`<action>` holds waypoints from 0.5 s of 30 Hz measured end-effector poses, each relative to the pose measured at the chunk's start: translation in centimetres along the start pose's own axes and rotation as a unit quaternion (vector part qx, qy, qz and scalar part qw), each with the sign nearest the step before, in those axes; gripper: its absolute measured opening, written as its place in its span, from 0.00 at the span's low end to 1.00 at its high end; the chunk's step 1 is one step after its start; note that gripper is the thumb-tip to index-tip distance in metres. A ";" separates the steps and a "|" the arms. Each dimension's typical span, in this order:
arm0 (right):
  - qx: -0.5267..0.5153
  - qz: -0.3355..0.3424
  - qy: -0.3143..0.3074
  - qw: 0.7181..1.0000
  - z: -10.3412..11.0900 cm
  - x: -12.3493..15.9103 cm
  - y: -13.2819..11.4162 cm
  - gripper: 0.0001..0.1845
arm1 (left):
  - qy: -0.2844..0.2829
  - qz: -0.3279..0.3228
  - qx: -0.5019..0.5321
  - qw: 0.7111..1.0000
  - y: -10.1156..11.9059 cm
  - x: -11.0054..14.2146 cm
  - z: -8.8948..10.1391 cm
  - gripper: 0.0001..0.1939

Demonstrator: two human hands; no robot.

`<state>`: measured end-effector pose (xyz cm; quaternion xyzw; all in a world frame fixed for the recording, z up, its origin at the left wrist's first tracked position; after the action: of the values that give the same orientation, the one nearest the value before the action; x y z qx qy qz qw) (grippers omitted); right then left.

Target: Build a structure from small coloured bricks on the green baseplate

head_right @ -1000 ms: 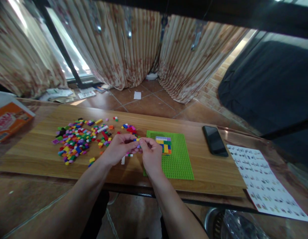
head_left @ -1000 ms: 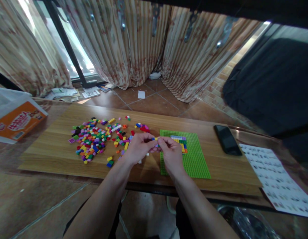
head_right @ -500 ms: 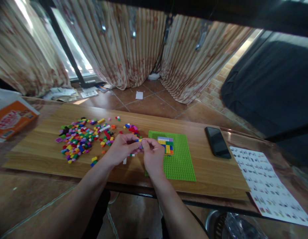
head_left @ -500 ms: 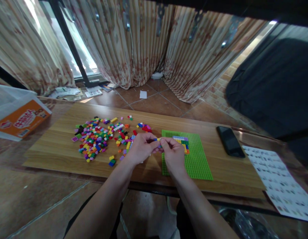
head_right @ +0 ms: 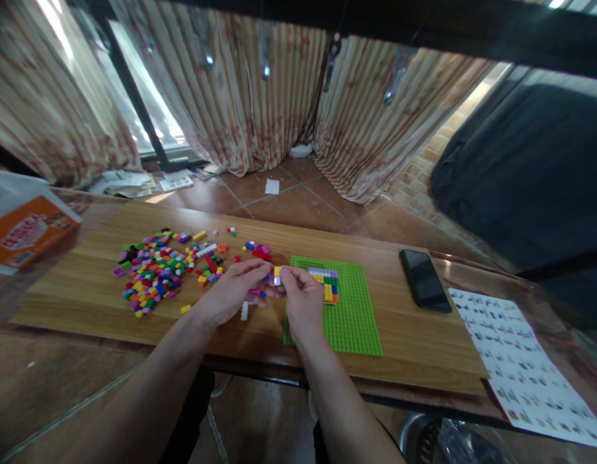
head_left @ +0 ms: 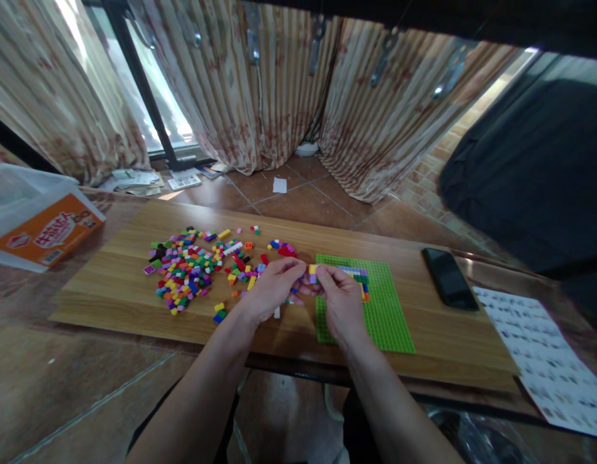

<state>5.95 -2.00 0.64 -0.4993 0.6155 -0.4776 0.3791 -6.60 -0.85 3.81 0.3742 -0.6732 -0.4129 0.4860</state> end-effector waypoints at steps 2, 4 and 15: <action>-0.001 -0.006 -0.008 1.000 -0.1 0.1 0.2 0.14 | -0.001 -0.040 -0.045 0.998 -0.3 -0.2 -0.2 0.12; 0.000 -0.007 -0.006 1.000 -0.1 0.1 0.4 0.14 | 0.024 -0.097 -0.115 0.988 -0.7 -0.5 -0.6 0.12; 0.162 0.095 0.087 0.978 0.0 0.2 0.5 0.13 | 0.230 -0.163 -0.254 0.925 -2.2 -0.4 -3.8 0.08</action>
<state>5.76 -2.17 0.21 -0.3273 0.6052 -0.5745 0.4434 -2.62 -2.06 2.33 0.4274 -0.3450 -0.5464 0.6323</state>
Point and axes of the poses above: each hand's wrist, its own x-axis away from the middle knuckle, its own z-axis out of the back of the hand, y = z × x, the point moved 1 cm from there along -x, towards the middle knuckle, and after that the axes turned 2 degrees about z, right-handed, at the moved point
